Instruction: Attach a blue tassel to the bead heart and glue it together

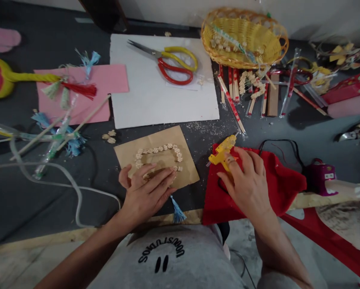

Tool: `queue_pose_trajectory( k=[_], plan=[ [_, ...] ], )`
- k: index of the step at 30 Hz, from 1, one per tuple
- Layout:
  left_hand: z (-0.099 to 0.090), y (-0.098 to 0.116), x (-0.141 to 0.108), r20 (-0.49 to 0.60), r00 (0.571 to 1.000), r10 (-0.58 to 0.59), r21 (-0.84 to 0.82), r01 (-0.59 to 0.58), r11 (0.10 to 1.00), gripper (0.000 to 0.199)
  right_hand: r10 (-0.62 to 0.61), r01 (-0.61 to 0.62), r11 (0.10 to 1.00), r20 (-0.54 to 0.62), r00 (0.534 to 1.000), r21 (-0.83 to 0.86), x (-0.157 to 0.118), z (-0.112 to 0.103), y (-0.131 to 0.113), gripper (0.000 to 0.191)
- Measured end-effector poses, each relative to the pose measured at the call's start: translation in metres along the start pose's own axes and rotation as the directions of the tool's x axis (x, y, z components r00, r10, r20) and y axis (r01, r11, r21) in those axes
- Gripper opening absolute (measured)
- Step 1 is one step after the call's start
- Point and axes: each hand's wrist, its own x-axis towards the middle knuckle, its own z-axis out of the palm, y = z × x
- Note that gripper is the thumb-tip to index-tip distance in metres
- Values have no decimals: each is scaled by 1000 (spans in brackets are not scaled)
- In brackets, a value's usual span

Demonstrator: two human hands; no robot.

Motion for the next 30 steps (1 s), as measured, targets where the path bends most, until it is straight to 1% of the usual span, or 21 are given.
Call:
queue_pose_trajectory(
  k=[1,2,3,4,5,6,8,11,15,17,21,25,30],
  plan=[
    [0,0,0,-3,1000,3,-6,-3,1000,26,-39,43,998,-83,996,49,1,-3,-6,35],
    [-1,0,0,-5,1000,3,-13,-3,1000,26,-82,102,988,-170,982,114,3,-4,-13,27],
    [-1,1,0,-6,1000,-2,-23,2,1000,27,-136,178,967,-225,965,181,6,-2,-21,20],
    [-1,1,0,-4,1000,-12,-32,12,999,28,-198,252,939,-228,953,236,10,2,-29,16],
    [-1,1,-1,-1,1000,-18,-36,18,999,28,-254,301,914,-194,948,271,14,7,-37,13],
    [-1,1,-1,1,1000,-20,-34,20,999,29,-292,327,903,-158,943,278,18,12,-44,8],
    [-1,1,-1,8,1000,-5,-19,5,1000,31,-336,344,898,-79,939,273,25,23,-56,7],
    [-1,1,-2,18,999,29,3,-29,1000,30,-338,327,918,12,941,223,32,34,-68,11],
    [-1,2,-3,-9,1000,-9,-27,9,1000,28,-312,290,940,107,944,179,32,40,-73,13],
    [0,2,-2,-29,999,-17,-45,15,999,25,-283,263,950,105,953,170,31,42,-73,13],
    [3,3,-3,-59,998,-18,-74,14,997,21,-239,226,958,55,969,176,33,44,-74,15],
    [4,2,-6,-42,999,-23,-89,19,996,21,-170,158,965,41,985,211,36,42,-77,16],
    [4,2,-7,-28,999,-32,-100,29,995,23,-130,118,967,39,991,226,36,41,-80,14]
  ],
)
